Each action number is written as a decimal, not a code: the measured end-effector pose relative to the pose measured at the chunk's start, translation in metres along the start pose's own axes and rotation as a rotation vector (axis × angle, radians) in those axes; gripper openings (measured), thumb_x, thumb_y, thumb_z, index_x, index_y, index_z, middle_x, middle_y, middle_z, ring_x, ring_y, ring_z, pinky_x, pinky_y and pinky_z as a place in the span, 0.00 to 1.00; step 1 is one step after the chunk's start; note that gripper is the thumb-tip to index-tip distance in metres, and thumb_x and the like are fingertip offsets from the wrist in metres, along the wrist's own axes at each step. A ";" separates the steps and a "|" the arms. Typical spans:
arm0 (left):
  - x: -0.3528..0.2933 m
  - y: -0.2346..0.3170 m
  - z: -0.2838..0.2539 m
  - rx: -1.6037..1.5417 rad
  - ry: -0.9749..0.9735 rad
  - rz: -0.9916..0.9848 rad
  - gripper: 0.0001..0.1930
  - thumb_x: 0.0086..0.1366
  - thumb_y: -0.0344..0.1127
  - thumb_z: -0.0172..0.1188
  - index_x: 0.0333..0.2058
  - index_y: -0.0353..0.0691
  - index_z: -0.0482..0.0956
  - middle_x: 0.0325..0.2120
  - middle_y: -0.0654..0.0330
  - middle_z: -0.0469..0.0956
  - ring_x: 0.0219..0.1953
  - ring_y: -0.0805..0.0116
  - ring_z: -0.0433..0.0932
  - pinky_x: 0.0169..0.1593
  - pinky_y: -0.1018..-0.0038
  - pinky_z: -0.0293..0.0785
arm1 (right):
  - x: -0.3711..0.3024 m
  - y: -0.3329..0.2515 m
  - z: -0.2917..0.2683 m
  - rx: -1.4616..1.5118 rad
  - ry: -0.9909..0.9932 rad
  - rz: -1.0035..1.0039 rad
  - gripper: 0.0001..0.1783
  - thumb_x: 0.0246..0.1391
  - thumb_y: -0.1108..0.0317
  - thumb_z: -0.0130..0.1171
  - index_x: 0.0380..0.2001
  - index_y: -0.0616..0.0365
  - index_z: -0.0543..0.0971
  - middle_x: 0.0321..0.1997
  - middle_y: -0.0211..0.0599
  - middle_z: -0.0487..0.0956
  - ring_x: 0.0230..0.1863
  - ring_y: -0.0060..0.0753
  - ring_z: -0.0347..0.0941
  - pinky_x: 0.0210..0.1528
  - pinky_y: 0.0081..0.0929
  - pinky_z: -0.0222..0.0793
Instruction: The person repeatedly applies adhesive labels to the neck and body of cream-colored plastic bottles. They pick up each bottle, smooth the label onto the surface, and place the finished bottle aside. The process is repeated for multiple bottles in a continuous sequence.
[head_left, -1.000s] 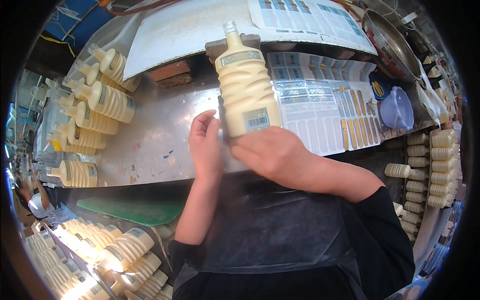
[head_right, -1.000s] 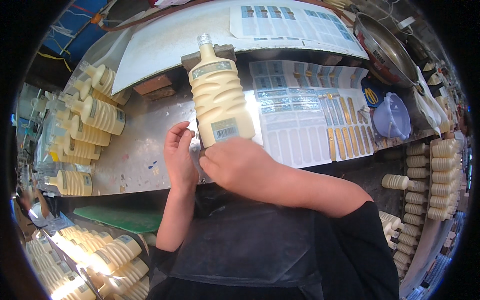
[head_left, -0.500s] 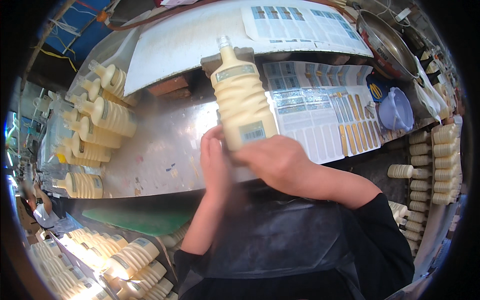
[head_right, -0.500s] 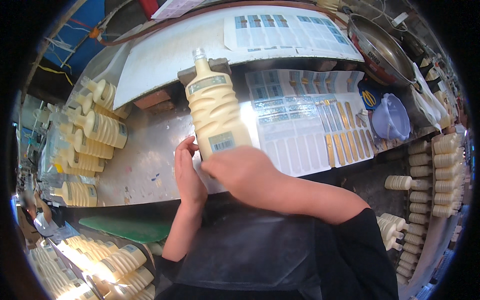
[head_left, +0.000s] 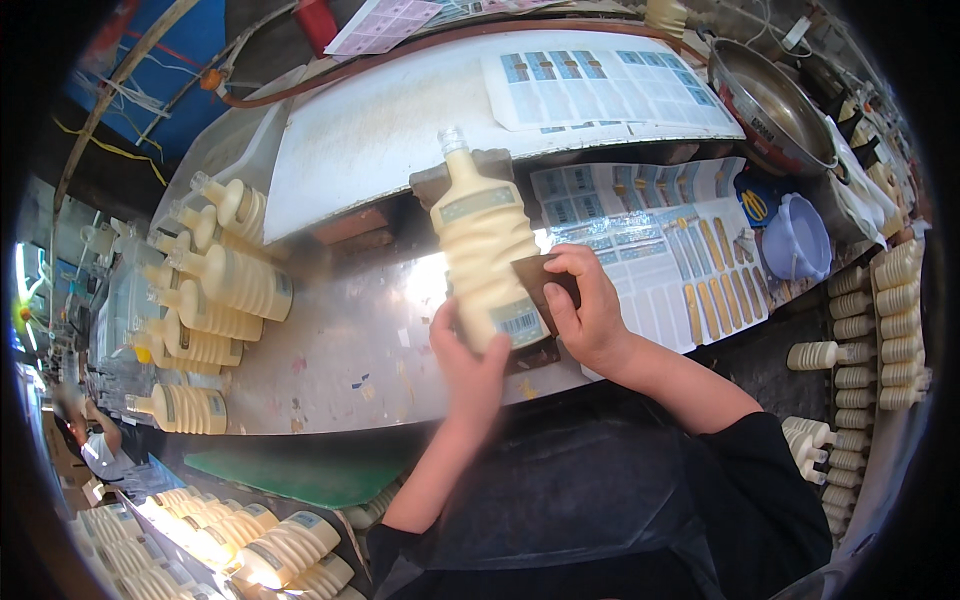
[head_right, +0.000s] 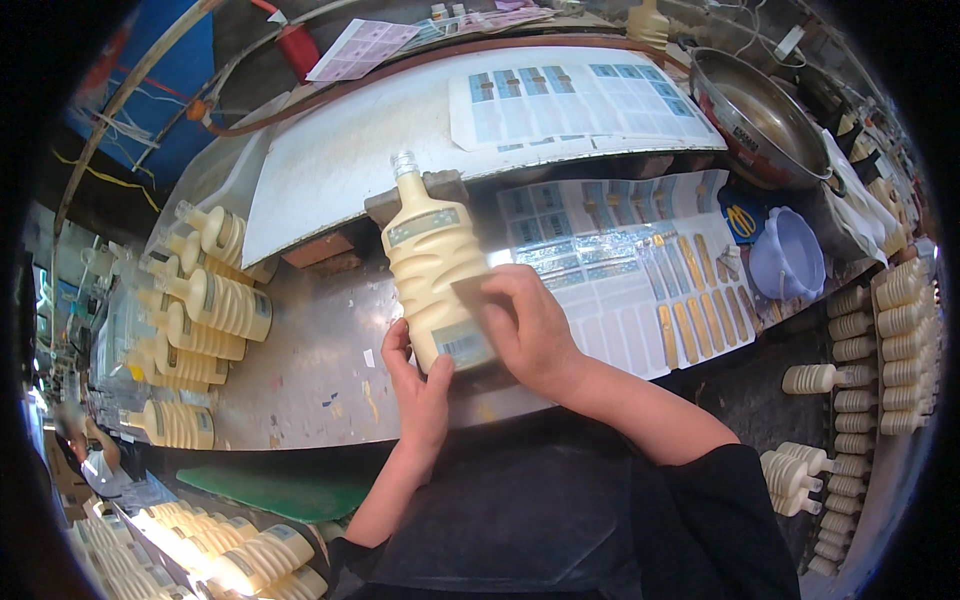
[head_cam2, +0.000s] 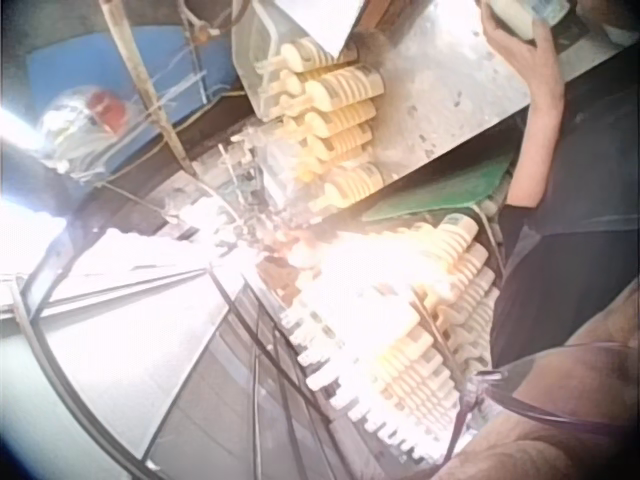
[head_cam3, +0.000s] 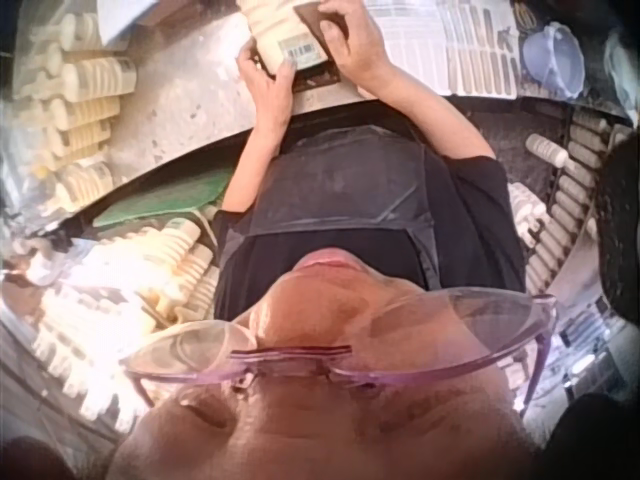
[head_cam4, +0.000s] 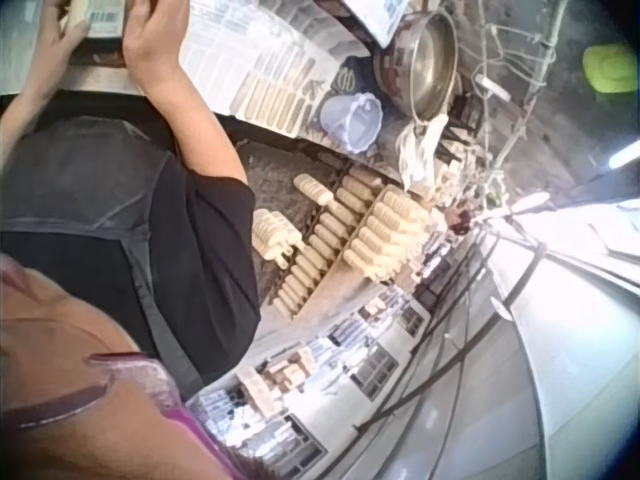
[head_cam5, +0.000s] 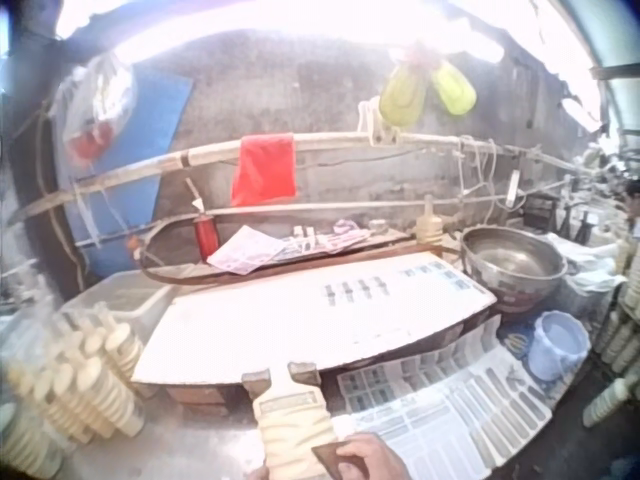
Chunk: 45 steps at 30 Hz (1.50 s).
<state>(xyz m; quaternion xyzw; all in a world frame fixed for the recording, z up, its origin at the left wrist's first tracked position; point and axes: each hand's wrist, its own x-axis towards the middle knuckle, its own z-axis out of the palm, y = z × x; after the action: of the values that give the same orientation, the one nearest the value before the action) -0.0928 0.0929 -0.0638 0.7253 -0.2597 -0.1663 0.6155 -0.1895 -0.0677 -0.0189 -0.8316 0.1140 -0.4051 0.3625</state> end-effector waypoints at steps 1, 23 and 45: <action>0.000 -0.001 0.000 -0.018 -0.002 -0.004 0.41 0.60 0.36 0.65 0.67 0.26 0.55 0.62 0.42 0.60 0.66 0.50 0.61 0.71 0.58 0.55 | 0.002 0.002 -0.002 -0.027 -0.012 -0.040 0.15 0.61 0.79 0.56 0.51 0.61 0.71 0.51 0.51 0.75 0.51 0.51 0.75 0.55 0.35 0.71; 0.006 0.010 -0.003 0.295 -0.114 0.120 0.52 0.53 0.39 0.65 0.72 0.29 0.45 0.68 0.41 0.53 0.70 0.45 0.54 0.74 0.55 0.49 | 0.101 -0.024 0.011 0.139 -0.037 0.144 0.12 0.59 0.77 0.53 0.47 0.63 0.74 0.45 0.49 0.77 0.47 0.55 0.75 0.49 0.44 0.73; 0.015 0.034 -0.028 0.498 0.074 0.563 0.39 0.44 0.39 0.82 0.56 0.42 0.75 0.60 0.48 0.67 0.63 0.48 0.67 0.66 0.58 0.64 | 0.063 0.056 -0.032 0.644 0.190 0.795 0.17 0.62 0.75 0.62 0.54 0.63 0.79 0.47 0.35 0.83 0.46 0.22 0.78 0.48 0.20 0.75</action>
<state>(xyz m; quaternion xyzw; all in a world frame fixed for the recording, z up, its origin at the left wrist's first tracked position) -0.0704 0.1030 -0.0240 0.7585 -0.4589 0.1040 0.4508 -0.1670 -0.1543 -0.0070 -0.5297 0.3230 -0.3245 0.7140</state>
